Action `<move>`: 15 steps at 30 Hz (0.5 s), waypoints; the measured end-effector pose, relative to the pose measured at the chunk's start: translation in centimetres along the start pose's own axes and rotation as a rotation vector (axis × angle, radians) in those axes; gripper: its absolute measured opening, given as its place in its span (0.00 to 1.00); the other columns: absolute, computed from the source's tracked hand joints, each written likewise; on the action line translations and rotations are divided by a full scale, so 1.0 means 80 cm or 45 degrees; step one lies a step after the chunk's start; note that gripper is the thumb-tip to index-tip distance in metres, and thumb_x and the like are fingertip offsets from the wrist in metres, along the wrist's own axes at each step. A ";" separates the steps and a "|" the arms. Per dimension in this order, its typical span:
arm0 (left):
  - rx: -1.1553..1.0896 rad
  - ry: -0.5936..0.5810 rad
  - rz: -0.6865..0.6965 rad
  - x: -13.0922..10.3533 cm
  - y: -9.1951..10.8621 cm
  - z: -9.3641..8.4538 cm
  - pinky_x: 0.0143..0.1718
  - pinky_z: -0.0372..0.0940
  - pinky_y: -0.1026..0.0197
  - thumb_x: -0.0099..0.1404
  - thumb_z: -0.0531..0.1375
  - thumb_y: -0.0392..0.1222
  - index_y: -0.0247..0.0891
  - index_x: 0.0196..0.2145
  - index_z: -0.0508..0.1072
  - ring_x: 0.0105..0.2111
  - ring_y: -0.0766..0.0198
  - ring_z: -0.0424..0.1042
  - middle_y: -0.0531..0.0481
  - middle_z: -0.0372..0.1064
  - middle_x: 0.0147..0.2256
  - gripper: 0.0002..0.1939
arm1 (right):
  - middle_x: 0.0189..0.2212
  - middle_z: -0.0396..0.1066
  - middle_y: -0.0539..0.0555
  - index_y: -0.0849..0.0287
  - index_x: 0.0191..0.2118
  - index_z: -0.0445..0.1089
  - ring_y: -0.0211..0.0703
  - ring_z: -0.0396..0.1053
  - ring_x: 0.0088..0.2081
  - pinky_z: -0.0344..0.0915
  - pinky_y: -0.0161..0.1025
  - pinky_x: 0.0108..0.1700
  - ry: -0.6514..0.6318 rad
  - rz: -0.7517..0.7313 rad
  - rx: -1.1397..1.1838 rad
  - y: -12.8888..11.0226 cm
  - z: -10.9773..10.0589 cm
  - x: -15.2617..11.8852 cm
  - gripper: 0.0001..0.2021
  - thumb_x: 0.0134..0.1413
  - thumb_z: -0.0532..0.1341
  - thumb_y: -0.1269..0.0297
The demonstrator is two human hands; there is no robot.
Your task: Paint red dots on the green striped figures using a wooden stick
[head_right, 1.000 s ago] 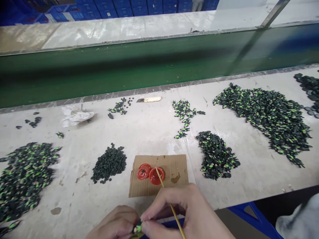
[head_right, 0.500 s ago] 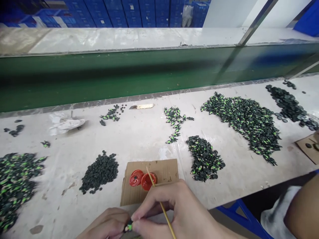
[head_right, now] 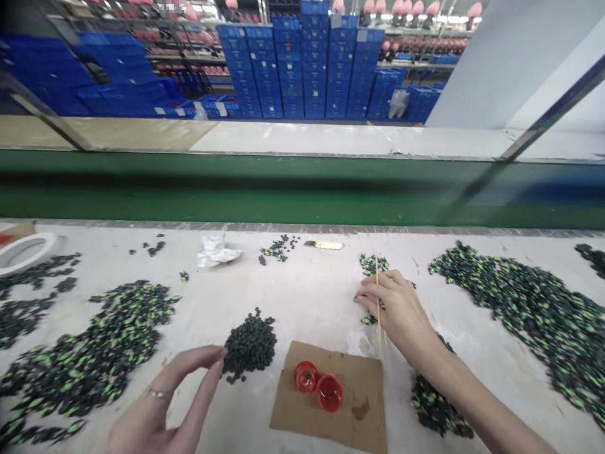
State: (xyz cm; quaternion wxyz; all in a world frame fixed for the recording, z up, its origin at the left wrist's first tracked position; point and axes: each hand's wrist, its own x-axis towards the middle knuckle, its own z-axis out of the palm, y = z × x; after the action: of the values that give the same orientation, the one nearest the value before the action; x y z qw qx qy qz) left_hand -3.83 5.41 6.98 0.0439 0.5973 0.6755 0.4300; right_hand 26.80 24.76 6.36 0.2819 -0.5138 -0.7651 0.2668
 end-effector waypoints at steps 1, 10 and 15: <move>0.041 -0.009 0.039 0.011 -0.014 -0.006 0.49 0.72 0.61 0.72 0.62 0.37 0.43 0.50 0.74 0.41 0.60 0.81 0.49 0.80 0.42 0.10 | 0.42 0.80 0.63 0.53 0.33 0.82 0.67 0.67 0.51 0.59 0.68 0.58 0.008 0.002 -0.007 0.000 -0.001 0.000 0.28 0.54 0.66 0.29; 0.375 -0.038 -0.087 0.149 -0.089 0.020 0.57 0.69 0.37 0.72 0.60 0.32 0.30 0.58 0.74 0.56 0.40 0.70 0.33 0.73 0.55 0.18 | 0.35 0.75 0.51 0.51 0.47 0.61 0.44 0.73 0.39 0.69 0.45 0.48 -0.415 0.097 0.586 -0.114 0.048 0.042 0.15 0.76 0.52 0.45; 0.278 -0.062 -0.165 0.170 -0.116 0.047 0.56 0.71 0.39 0.71 0.63 0.34 0.37 0.52 0.76 0.55 0.49 0.74 0.44 0.75 0.53 0.13 | 0.41 0.79 0.55 0.57 0.46 0.64 0.45 0.79 0.45 0.74 0.51 0.56 -0.717 0.097 0.965 -0.154 0.121 0.108 0.16 0.74 0.59 0.47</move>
State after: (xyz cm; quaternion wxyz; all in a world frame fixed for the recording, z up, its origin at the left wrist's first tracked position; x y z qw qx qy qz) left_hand -12.68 19.70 4.90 0.0227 0.5640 0.7541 0.3357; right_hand 9.44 27.67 9.57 0.2212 -0.3102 -0.6411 0.6662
